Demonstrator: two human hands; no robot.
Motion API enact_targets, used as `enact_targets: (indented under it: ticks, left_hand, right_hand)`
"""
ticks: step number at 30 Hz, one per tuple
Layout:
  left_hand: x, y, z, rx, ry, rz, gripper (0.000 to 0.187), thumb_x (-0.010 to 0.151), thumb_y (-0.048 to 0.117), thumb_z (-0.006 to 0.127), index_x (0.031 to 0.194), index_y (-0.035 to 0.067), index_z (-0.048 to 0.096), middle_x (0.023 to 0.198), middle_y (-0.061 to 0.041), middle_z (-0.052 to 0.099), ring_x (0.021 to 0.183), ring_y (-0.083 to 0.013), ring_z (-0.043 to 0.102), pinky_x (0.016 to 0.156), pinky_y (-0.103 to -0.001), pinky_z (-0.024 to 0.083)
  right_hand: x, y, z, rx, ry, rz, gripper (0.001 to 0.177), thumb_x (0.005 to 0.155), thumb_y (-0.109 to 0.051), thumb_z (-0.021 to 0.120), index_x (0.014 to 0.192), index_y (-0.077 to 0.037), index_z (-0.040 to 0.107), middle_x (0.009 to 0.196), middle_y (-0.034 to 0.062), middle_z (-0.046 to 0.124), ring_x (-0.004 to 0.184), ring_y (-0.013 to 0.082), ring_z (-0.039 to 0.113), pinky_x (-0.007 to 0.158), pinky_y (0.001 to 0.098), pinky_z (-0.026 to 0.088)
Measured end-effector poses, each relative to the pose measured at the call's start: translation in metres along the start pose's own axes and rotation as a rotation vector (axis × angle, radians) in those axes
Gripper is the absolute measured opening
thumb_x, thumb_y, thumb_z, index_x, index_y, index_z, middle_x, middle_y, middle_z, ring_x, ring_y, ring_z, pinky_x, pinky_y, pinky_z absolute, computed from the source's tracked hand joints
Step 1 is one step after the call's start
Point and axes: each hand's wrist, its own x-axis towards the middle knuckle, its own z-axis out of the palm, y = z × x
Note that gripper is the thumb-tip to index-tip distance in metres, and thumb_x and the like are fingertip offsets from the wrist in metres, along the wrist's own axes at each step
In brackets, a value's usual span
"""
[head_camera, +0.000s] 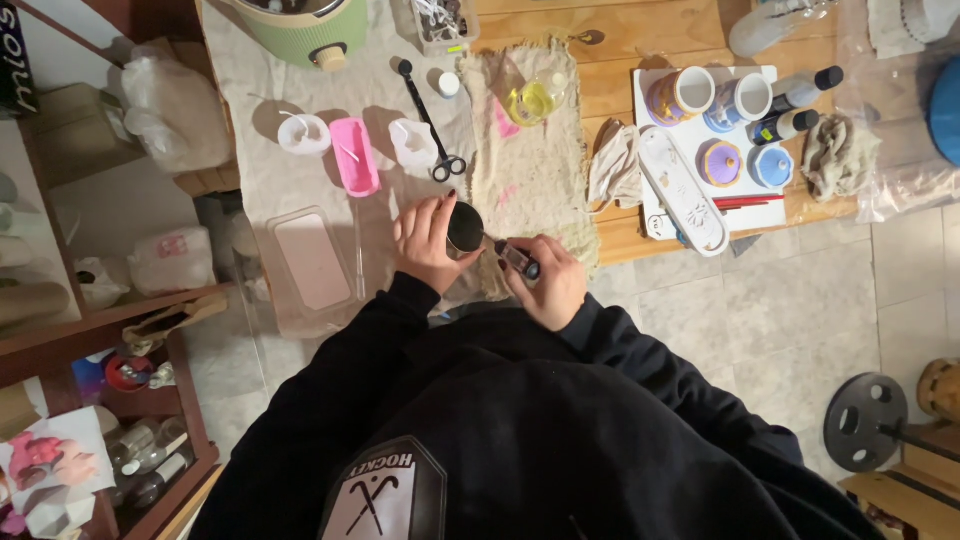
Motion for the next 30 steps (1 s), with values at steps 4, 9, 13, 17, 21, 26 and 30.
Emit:
enact_targets:
  ticks: [4, 9, 13, 17, 21, 26, 30]
  left_hand:
    - [0.001, -0.002, 0.0, -0.004, 0.021, 0.021, 0.086, 0.071, 0.041, 0.093, 0.142, 0.005, 0.058, 0.132, -0.013, 0.059, 0.127, -0.0334, 0.054, 0.107, -0.049, 0.039]
    - [0.001, -0.001, -0.001, 0.007, 0.019, 0.015, 0.086, 0.071, 0.04, 0.092, 0.141, 0.006, 0.058, 0.131, -0.012, 0.06, 0.126, -0.0326, 0.055, 0.107, -0.049, 0.039]
    - [0.001, 0.0, -0.001, 0.011, -0.003, -0.009, 0.087, 0.069, 0.04, 0.092, 0.142, 0.006, 0.058, 0.13, -0.012, 0.06, 0.123, -0.0326, 0.055, 0.104, -0.049, 0.039]
    - [0.001, -0.001, 0.0, -0.001, 0.025, 0.038, 0.087, 0.073, 0.04, 0.093, 0.144, 0.005, 0.056, 0.134, -0.013, 0.059, 0.126, -0.0329, 0.054, 0.107, -0.049, 0.039]
    - [0.001, -0.001, 0.0, -0.002, 0.005, -0.006, 0.088, 0.069, 0.039, 0.093, 0.143, 0.006, 0.057, 0.132, -0.012, 0.06, 0.126, -0.0326, 0.055, 0.106, -0.049, 0.039]
    - [-0.002, -0.002, 0.0, 0.001, 0.007, -0.024, 0.089, 0.068, 0.038, 0.093, 0.142, 0.006, 0.057, 0.132, -0.013, 0.06, 0.123, -0.0327, 0.054, 0.105, -0.049, 0.039]
    - [0.002, -0.002, 0.0, 0.003, 0.017, -0.028, 0.087, 0.071, 0.038, 0.093, 0.144, 0.007, 0.056, 0.131, -0.012, 0.059, 0.123, -0.0325, 0.055, 0.104, -0.048, 0.039]
  right_hand:
    - [-0.001, 0.005, 0.002, 0.025, -0.019, -0.048, 0.027, 0.085, -0.017, 0.077, 0.108, -0.005, 0.069, 0.092, 0.0113, 0.07, 0.083, 0.0311, 0.071, 0.073, 0.038, 0.058]
    - [0.001, 0.002, 0.0, 0.0, -0.004, -0.026, 0.027, 0.086, -0.017, 0.077, 0.108, -0.005, 0.07, 0.095, 0.0124, 0.071, 0.087, 0.0325, 0.072, 0.076, 0.0388, 0.057]
    - [0.003, 0.002, -0.001, -0.031, 0.039, -0.011, 0.03, 0.085, -0.017, 0.076, 0.111, -0.004, 0.07, 0.098, 0.0146, 0.071, 0.088, 0.0342, 0.071, 0.077, 0.0391, 0.058]
    - [0.0, 0.004, 0.001, 0.045, -0.039, -0.047, 0.028, 0.084, -0.019, 0.078, 0.107, -0.006, 0.07, 0.093, 0.0113, 0.072, 0.083, 0.0309, 0.073, 0.074, 0.0382, 0.058]
    - [0.002, -0.005, -0.006, 0.013, 0.021, -0.028, 0.027, 0.085, -0.016, 0.078, 0.109, -0.005, 0.07, 0.092, 0.0113, 0.071, 0.081, 0.0305, 0.072, 0.072, 0.0375, 0.058]
    - [0.004, -0.021, -0.027, -0.032, 0.075, -0.226, 0.026, 0.083, -0.011, 0.077, 0.106, -0.005, 0.068, 0.089, 0.0085, 0.07, 0.074, 0.0271, 0.069, 0.066, 0.036, 0.056]
    - [0.002, -0.024, -0.031, -0.107, 0.088, -0.293, 0.027, 0.079, -0.009, 0.079, 0.103, -0.004, 0.068, 0.083, 0.0092, 0.066, 0.071, 0.0284, 0.067, 0.062, 0.0366, 0.055]
